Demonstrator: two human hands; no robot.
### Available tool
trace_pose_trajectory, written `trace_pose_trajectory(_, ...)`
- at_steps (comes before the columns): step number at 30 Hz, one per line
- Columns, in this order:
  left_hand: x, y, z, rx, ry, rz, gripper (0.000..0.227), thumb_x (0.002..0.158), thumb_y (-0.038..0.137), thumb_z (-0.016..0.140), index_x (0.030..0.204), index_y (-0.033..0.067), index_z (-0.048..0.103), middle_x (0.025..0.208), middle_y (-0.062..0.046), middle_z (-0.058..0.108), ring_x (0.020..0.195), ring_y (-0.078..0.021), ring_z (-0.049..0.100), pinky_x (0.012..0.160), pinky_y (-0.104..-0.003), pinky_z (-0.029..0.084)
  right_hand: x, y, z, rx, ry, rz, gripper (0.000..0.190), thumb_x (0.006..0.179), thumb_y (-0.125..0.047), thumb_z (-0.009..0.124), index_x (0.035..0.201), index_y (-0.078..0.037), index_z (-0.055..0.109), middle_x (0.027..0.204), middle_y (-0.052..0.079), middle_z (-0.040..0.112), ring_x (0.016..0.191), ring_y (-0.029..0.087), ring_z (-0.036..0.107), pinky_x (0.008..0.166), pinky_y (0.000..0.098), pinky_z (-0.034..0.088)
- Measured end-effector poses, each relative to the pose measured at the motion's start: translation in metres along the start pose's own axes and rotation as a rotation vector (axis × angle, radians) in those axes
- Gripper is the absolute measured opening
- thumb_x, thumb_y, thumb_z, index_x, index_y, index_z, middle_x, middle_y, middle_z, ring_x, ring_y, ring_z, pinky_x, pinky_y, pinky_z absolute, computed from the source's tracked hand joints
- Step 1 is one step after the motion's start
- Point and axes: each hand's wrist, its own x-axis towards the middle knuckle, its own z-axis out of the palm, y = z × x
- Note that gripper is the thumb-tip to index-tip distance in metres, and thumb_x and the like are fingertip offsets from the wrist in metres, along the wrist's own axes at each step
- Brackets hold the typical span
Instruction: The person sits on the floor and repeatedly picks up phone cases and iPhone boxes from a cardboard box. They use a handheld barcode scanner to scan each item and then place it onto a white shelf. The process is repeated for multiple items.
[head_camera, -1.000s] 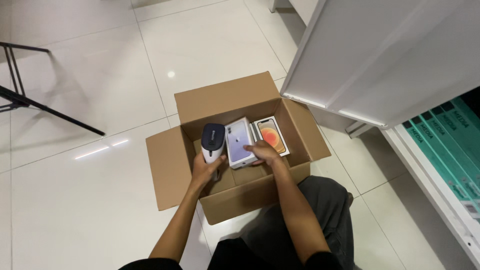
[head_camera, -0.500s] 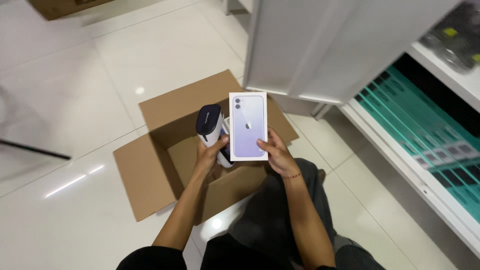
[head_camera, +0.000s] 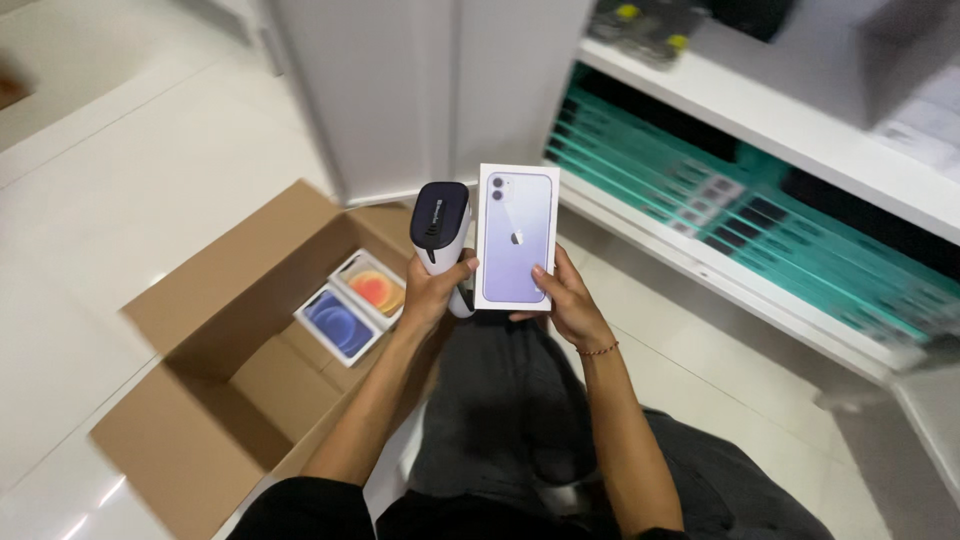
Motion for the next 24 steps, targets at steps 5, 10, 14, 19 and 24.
trace_pose_trajectory(5, 0.007, -0.034, 0.066, -0.015, -0.199, -0.056, 0.037, 0.068, 0.005, 0.086, 0.099, 0.0062, 0.065, 0.085, -0.007, 0.071, 0.072, -0.0115, 0.064, 0.07, -0.029, 0.052, -0.048, -0.04, -0.038, -0.063, 0.172, -0.104, 0.05, 0.095, -0.014, 0.053, 0.142, -0.009, 0.036, 0.102, 0.02, 0.066, 0.074, 0.034, 0.072, 0.052, 0.0492, 0.062)
trace_pose_trajectory(10, -0.003, -0.072, 0.136, -0.024, -0.381, -0.103, 0.038, 0.067, 0.005, 0.086, 0.098, 0.007, 0.066, 0.086, -0.007, 0.072, 0.075, -0.0094, 0.064, 0.072, -0.028, 0.052, -0.094, -0.055, -0.088, -0.126, 0.369, -0.202, 0.049, 0.094, -0.015, 0.055, 0.14, -0.008, 0.039, 0.098, 0.018, 0.067, 0.072, 0.03, 0.073, 0.052, 0.0438, 0.063)
trace_pose_trajectory(14, -0.02, -0.082, 0.177, 0.006, -0.494, -0.152, 0.039, 0.067, 0.007, 0.088, 0.098, 0.0074, 0.066, 0.087, -0.007, 0.073, 0.077, -0.0097, 0.066, 0.074, -0.028, 0.052, -0.125, -0.059, -0.117, -0.135, 0.537, -0.265, 0.049, 0.094, -0.012, 0.055, 0.141, -0.009, 0.04, 0.099, 0.014, 0.064, 0.073, 0.027, 0.072, 0.053, 0.042, 0.063)
trace_pose_trajectory(19, -0.047, -0.089, 0.216, 0.005, -0.574, -0.223, 0.039, 0.066, 0.009, 0.089, 0.096, 0.0069, 0.065, 0.085, -0.006, 0.072, 0.076, -0.0098, 0.066, 0.074, -0.028, 0.053, -0.154, -0.053, -0.154, -0.225, 0.702, -0.303, 0.048, 0.094, -0.009, 0.057, 0.139, -0.008, 0.043, 0.101, 0.012, 0.064, 0.076, 0.025, 0.071, 0.056, 0.039, 0.063)
trace_pose_trajectory(24, -0.059, -0.127, 0.241, 0.013, -0.634, -0.275, 0.051, 0.061, 0.016, 0.093, 0.102, 0.0069, 0.063, 0.088, -0.006, 0.07, 0.08, -0.0127, 0.064, 0.077, -0.035, 0.053, -0.165, -0.071, -0.15, -0.367, 0.747, -0.354, 0.087, 0.082, -0.017, 0.074, 0.154, -0.008, 0.025, 0.143, 0.018, 0.043, 0.129, 0.029, 0.042, 0.104, 0.0466, 0.041)
